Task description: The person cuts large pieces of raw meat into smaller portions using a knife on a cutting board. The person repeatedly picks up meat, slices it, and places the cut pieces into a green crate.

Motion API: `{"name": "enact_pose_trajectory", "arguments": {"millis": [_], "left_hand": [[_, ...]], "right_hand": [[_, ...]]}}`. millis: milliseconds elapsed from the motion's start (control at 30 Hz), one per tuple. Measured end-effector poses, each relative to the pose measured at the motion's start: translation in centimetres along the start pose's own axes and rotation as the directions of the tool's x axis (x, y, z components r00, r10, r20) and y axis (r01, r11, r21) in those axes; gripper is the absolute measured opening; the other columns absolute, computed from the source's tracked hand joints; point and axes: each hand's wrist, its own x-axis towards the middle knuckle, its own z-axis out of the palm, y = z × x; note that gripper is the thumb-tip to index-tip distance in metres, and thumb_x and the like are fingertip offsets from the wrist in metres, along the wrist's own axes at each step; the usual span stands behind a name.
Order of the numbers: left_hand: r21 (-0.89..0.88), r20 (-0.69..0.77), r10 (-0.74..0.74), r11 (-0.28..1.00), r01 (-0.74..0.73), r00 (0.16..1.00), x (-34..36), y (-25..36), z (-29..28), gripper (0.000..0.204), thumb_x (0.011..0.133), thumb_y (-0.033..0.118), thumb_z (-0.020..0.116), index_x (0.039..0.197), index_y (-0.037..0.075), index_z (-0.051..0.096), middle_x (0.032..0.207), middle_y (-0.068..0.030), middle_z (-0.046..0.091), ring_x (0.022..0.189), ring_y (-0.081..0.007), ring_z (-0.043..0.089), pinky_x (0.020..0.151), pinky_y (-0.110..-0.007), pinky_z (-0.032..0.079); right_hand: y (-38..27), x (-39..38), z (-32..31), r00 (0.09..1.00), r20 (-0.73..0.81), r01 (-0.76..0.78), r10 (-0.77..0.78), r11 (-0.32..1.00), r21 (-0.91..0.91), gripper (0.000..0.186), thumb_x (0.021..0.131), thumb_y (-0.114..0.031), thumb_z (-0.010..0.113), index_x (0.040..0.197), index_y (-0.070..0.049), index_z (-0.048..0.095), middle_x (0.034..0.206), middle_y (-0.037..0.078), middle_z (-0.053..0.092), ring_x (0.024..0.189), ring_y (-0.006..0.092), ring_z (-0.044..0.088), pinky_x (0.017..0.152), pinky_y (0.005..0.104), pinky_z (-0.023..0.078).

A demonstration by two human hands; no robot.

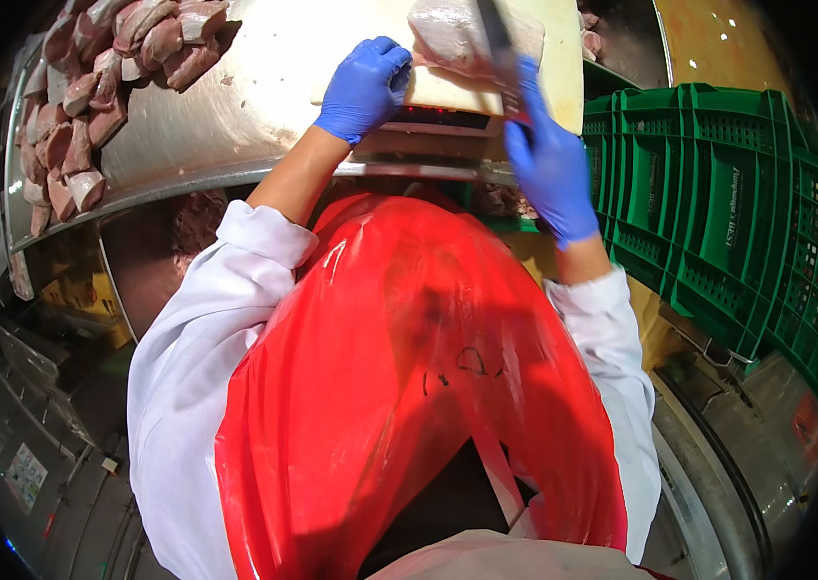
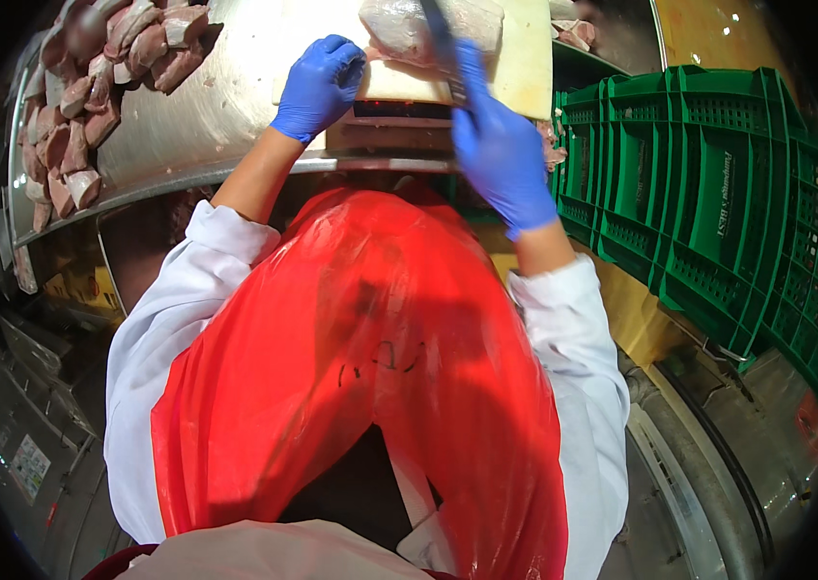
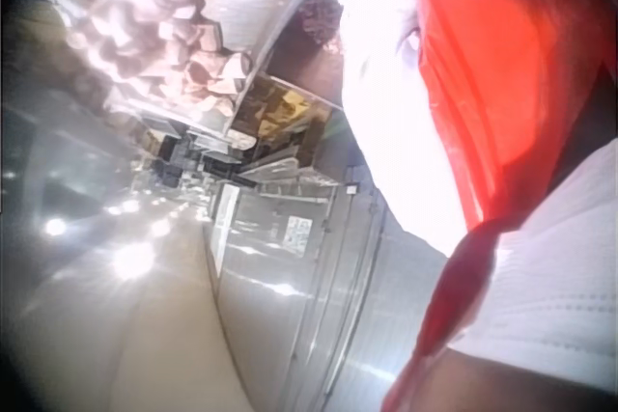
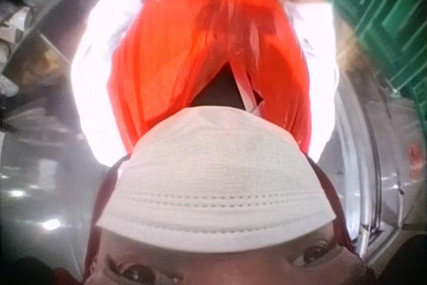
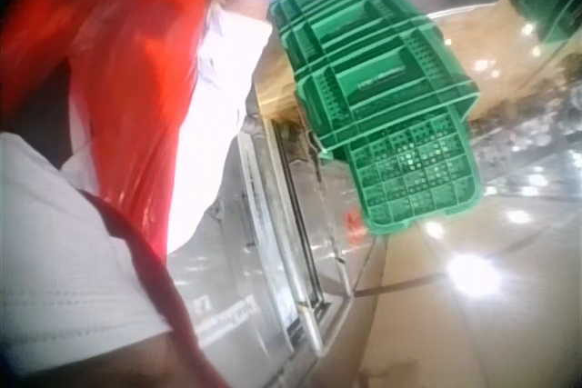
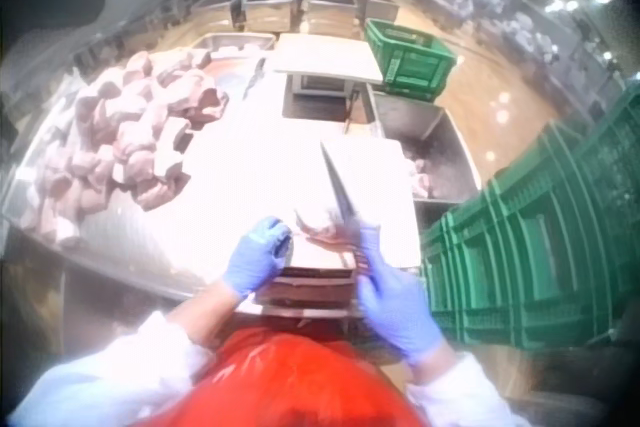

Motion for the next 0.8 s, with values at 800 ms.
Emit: {"name": "enact_pose_trajectory", "arguments": {"millis": [800], "left_hand": [[-0.805,0.343,-0.486,0.29,0.518,0.804,4.4,-11.7,-3.5,0.031,0.105,0.022,0.052,0.127,0.001,0.057,0.09,-0.0053,0.062,0.082,-0.0138,0.062,0.07,-0.028,0.053]], "right_hand": [[-6.9,5.9,9.0,0.927,-0.306,-0.214,0.218,0.976,0.047,0.075,0.094,-0.011,0.059,0.161,-0.012,0.027,0.062,0.016,0.058,0.05,0.0264,0.059,0.054,0.039,0.049]]}}
